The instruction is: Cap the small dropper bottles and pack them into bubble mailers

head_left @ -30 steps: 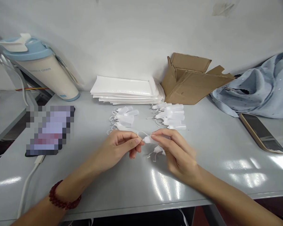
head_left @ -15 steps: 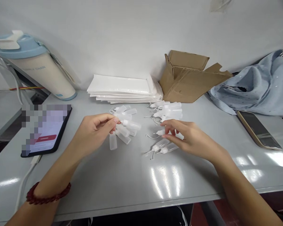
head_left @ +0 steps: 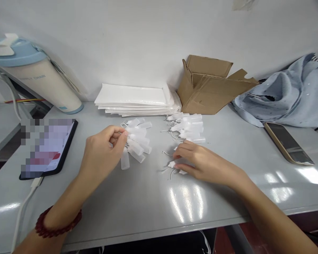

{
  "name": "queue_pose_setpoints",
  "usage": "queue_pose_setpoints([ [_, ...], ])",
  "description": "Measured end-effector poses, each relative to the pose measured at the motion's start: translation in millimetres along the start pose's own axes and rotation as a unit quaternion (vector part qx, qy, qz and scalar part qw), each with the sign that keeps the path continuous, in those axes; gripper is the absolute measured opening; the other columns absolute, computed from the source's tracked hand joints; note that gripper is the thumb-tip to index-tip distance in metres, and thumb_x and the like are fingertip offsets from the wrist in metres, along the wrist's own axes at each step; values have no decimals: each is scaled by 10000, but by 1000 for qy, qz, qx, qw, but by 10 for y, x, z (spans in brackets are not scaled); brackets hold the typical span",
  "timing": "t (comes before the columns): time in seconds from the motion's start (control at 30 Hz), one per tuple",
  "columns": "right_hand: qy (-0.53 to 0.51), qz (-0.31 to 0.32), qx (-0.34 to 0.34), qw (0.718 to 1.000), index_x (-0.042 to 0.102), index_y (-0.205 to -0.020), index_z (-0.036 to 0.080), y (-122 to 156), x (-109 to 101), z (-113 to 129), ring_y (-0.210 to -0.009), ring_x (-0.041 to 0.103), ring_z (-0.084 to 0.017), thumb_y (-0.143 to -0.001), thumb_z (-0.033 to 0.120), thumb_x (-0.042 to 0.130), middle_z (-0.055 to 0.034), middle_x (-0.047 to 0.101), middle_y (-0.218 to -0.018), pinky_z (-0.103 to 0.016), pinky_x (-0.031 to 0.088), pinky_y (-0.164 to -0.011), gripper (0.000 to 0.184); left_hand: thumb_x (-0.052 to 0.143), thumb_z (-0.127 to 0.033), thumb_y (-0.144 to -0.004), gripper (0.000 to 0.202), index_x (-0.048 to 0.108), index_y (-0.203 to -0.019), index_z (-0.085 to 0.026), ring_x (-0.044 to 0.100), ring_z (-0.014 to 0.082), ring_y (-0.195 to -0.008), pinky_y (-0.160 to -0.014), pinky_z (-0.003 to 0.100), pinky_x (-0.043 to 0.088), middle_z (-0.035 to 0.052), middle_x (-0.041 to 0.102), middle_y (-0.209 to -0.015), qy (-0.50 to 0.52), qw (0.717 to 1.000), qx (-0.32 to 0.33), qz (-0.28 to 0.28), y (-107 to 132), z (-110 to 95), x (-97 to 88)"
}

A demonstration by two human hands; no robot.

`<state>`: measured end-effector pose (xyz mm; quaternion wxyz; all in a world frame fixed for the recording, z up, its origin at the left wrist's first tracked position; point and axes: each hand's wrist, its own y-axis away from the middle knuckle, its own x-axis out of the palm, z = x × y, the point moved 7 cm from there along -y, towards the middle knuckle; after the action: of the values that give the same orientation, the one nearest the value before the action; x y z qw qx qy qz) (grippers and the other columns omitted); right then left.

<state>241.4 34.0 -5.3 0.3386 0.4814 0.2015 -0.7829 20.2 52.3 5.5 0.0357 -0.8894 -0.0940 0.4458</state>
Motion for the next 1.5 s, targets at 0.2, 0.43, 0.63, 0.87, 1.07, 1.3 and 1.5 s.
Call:
queue_pose_setpoints([
  [0.2,34,3,-14,999,598,-962,170,-13,49,35,-817,541,-217,-872,251,595,-65,609,-852,-365,480,-710,121,527,-369,-851,207,637,-803,-200,526,114,-544,-478,210,403,-23,622,-654,86,994,-14,68,118,-132,146],
  [0.43,32,-33,-24,999,605,-957,152,-37,38,48,-806,538,-208,-896,247,560,-73,601,-854,-361,488,-713,122,536,-423,-861,233,623,-876,-207,415,69,-389,-397,190,350,-49,589,-589,186,959,-28,211,195,-215,300],
  [0.63,-2,-127,-37,991,598,-989,173,-6,-94,70,-864,537,-205,-912,255,528,-74,616,-881,-348,488,-741,132,550,-453,-847,336,595,-1082,-217,461,85,-419,-427,198,403,-46,604,-624,209,915,-40,343,328,-298,456],
  [0.87,-12,-161,-43,986,591,-966,170,-2,-136,90,-844,534,-206,-905,242,512,-78,606,-878,-355,479,-734,123,524,-419,-861,249,654,-890,-208,484,98,-489,-456,202,398,-32,595,-629,189,927,-4,324,328,-289,506],
  [1.07,-16,-137,-46,989,578,-982,163,-16,-97,131,-847,517,-212,-912,217,478,-79,597,-861,-357,470,-743,133,565,-415,-846,235,623,-934,-205,501,102,-511,-489,206,426,-38,574,-627,203,940,17,274,292,-298,442],
  [1.3,-55,-122,-51,990,572,-1008,159,-11,-77,179,-847,507,-203,-939,207,439,-70,604,-861,-357,460,-752,157,558,-348,-861,189,646,-782,-201,503,86,-509,-510,186,453,-34,571,-627,222,937,38,267,294,-378,401],
  [1.5,-110,-108,-54,987,573,-998,166,-12,-65,221,-832,508,-183,-957,216,406,-55,589,-849,-350,457,-763,178,560,-366,-864,199,659,-779,-216,497,85,-529,-521,184,456,-37,564,-641,243,920,53,303,351,-413,442],
])
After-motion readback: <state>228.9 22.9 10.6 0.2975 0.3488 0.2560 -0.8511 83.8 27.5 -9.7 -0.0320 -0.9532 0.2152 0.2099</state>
